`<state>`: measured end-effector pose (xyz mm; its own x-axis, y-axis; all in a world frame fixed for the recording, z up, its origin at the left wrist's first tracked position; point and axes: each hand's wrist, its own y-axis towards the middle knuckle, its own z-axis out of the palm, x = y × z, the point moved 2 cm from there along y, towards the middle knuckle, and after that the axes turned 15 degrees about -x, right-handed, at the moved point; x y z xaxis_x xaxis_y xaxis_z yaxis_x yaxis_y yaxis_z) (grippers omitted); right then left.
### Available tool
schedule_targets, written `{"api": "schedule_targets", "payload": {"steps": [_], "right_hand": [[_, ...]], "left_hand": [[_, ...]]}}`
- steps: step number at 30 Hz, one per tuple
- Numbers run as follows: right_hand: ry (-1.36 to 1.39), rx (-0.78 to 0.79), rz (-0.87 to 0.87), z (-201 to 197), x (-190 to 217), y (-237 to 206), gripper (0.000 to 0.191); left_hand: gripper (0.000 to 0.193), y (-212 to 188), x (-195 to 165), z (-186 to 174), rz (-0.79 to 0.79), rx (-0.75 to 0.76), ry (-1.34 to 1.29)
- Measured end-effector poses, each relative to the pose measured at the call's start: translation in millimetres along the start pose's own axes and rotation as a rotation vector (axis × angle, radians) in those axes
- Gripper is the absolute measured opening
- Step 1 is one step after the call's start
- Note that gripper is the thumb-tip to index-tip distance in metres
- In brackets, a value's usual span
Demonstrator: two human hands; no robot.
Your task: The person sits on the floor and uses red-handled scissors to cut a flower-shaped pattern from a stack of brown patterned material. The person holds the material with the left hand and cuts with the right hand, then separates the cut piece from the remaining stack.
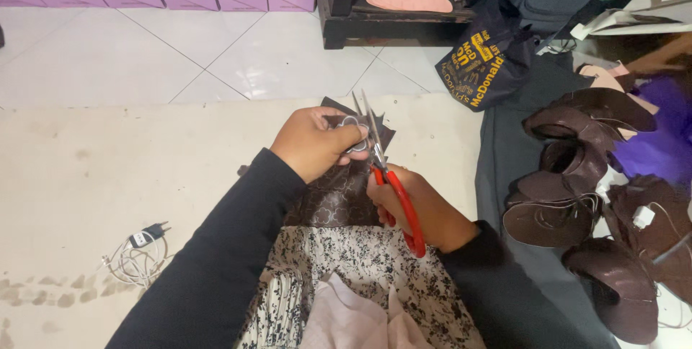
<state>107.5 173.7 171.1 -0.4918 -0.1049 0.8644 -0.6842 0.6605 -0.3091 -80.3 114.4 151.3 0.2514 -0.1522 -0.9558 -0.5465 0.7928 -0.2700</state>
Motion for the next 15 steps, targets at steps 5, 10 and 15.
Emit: {"api": "schedule_targets", "payload": {"steps": [5,10,15], "right_hand": [[0.009,-0.027,0.007,3.3,-6.0,1.2,0.021],[-0.020,-0.050,-0.070,0.0,-10.2,3.0,0.017],[-0.007,-0.031,-0.002,0.2,-13.9,5.8,0.014]], "left_hand": [[0.043,1.0,6.8,-2.7,-0.023,-0.028,-0.008],[0.037,4.2,9.7,-2.7,-0.019,0.040,0.003],[0.035,5.5,8.9,-1.6,-0.015,0.067,-0.006]]}}
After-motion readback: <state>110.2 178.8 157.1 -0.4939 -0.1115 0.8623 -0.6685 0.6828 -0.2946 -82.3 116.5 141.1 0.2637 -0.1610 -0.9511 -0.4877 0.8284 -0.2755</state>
